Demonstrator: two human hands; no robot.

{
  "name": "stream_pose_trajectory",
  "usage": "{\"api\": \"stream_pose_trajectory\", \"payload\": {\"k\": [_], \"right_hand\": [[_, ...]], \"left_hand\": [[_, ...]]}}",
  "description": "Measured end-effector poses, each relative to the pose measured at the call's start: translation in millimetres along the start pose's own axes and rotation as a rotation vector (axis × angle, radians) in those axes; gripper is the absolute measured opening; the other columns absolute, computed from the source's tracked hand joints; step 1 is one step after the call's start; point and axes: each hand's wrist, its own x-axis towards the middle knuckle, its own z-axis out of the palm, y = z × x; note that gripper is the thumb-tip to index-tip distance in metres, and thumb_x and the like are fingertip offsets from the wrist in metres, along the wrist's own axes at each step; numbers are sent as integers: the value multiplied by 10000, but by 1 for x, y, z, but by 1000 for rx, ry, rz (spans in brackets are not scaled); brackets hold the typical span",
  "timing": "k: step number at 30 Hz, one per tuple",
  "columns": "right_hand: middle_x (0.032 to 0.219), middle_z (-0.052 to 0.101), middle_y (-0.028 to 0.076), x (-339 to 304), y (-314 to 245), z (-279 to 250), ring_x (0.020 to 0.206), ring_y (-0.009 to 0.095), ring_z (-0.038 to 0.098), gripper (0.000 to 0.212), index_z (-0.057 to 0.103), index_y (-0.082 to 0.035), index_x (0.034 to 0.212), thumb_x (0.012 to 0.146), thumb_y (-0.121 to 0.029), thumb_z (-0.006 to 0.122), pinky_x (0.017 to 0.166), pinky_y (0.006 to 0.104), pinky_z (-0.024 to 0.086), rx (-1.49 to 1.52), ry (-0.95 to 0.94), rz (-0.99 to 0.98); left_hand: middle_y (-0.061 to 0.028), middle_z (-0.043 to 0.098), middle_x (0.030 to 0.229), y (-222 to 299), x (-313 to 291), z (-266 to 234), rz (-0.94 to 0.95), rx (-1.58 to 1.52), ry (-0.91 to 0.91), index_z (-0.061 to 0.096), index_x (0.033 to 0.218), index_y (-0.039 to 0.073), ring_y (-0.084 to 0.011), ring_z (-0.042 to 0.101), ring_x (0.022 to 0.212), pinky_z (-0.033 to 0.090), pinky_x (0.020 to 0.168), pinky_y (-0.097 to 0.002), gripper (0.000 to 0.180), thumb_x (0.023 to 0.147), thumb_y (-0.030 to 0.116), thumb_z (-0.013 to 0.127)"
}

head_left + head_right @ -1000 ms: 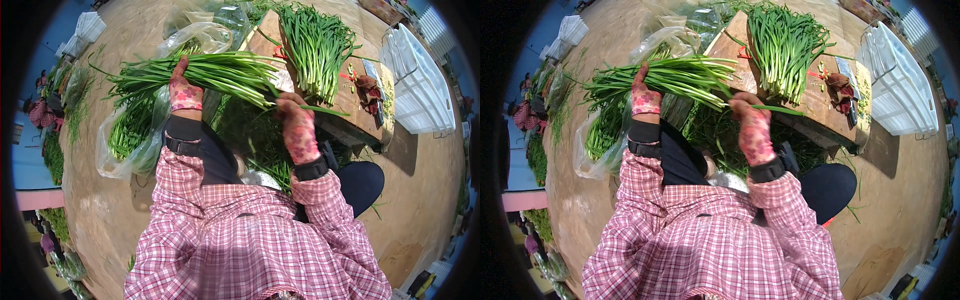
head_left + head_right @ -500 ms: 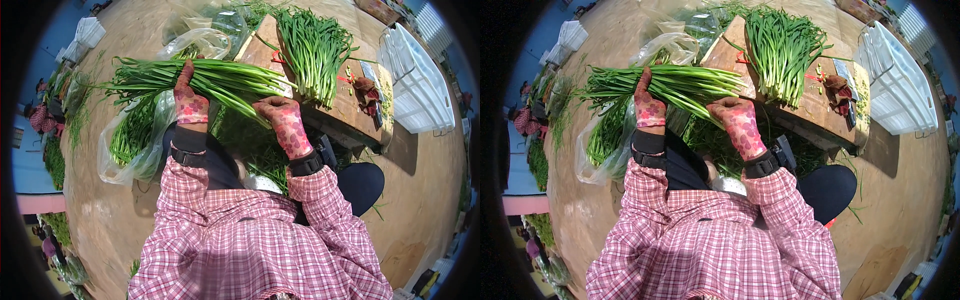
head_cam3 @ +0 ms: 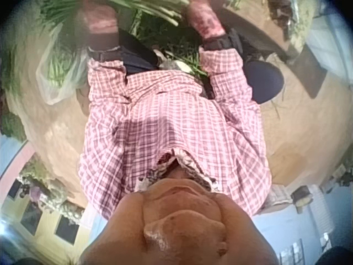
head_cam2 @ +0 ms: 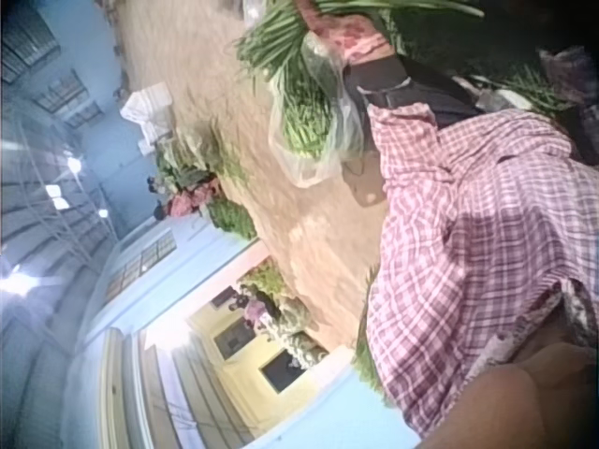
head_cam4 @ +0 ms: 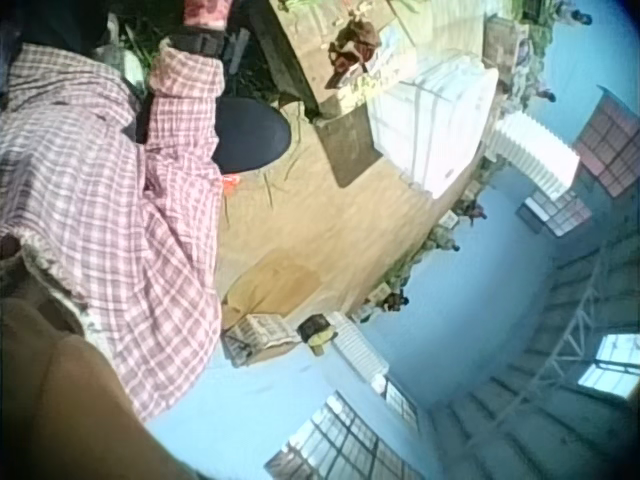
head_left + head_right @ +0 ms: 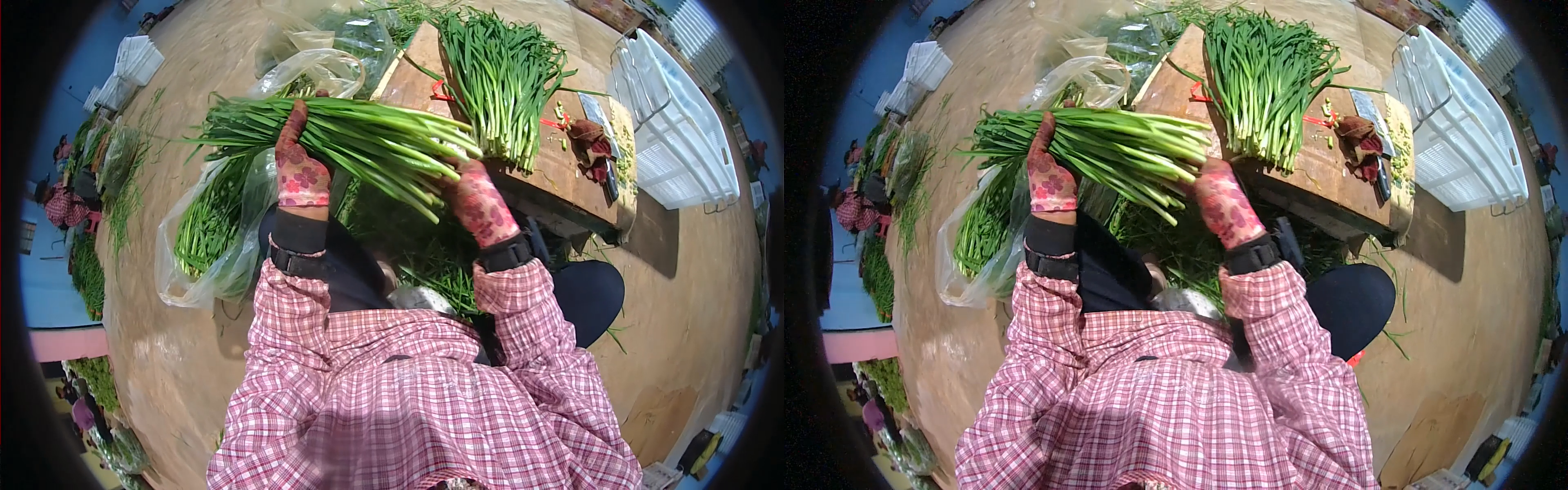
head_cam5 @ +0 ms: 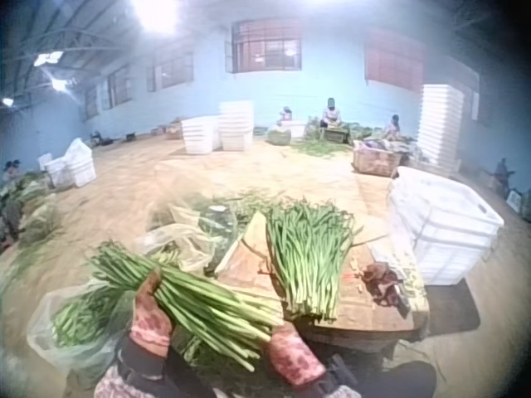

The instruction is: The person takes a bundle of green leafy vegetables from a plastic bag, aligns the stalks on a wooden board, ties them with a red string, and trims the root ends with a large knife before placing the finished bundle onto a pile.

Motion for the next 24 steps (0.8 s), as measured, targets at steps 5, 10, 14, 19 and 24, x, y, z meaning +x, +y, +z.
{"api": "stream_pose_trajectory", "payload": {"k": [5,10,14,19,24], "right_hand": [[921,669,153,-17,-3,29,865,213,644,227,631,39,1009,786,50,594,776,301,495,83,149,-165],[795,662,10,-25,-10,10,642,101,564,169,680,-9,940,810,-117,685,592,252,458,167,329,188],[938,653,29,-22,-20,1,819,95,571,317,621,-2,1110,830,-139,678,741,231,442,397,175,118],[942,664,52,-21,-16,8,786,114,585,311,631,37,1078,815,-116,691,741,242,457,13,150,-134],[921,684,61,-42,-15,-32,805,139,612,251,668,21,1024,823,-131,671,770,250,475,105,229,264]], "left_hand": [[-151,639,1038,-3,-9,6,-57,-13,-31,600,1064,-47,-285,620,949,498,884,-402,311,883,205,617],[-137,652,1001,3,-2,0,123,71,-7,616,1044,-40,-265,630,915,507,862,-385,291,863,187,642],[-133,658,997,1,1,-4,-54,10,136,626,1030,-27,-256,637,891,514,845,-380,259,856,163,649],[-136,655,1007,-10,2,-8,-81,39,112,616,1050,-19,-254,637,893,516,832,-377,259,857,151,647],[-136,655,1017,14,8,-15,10,56,116,619,1067,-39,-242,632,904,500,857,-360,281,866,157,631]]}}
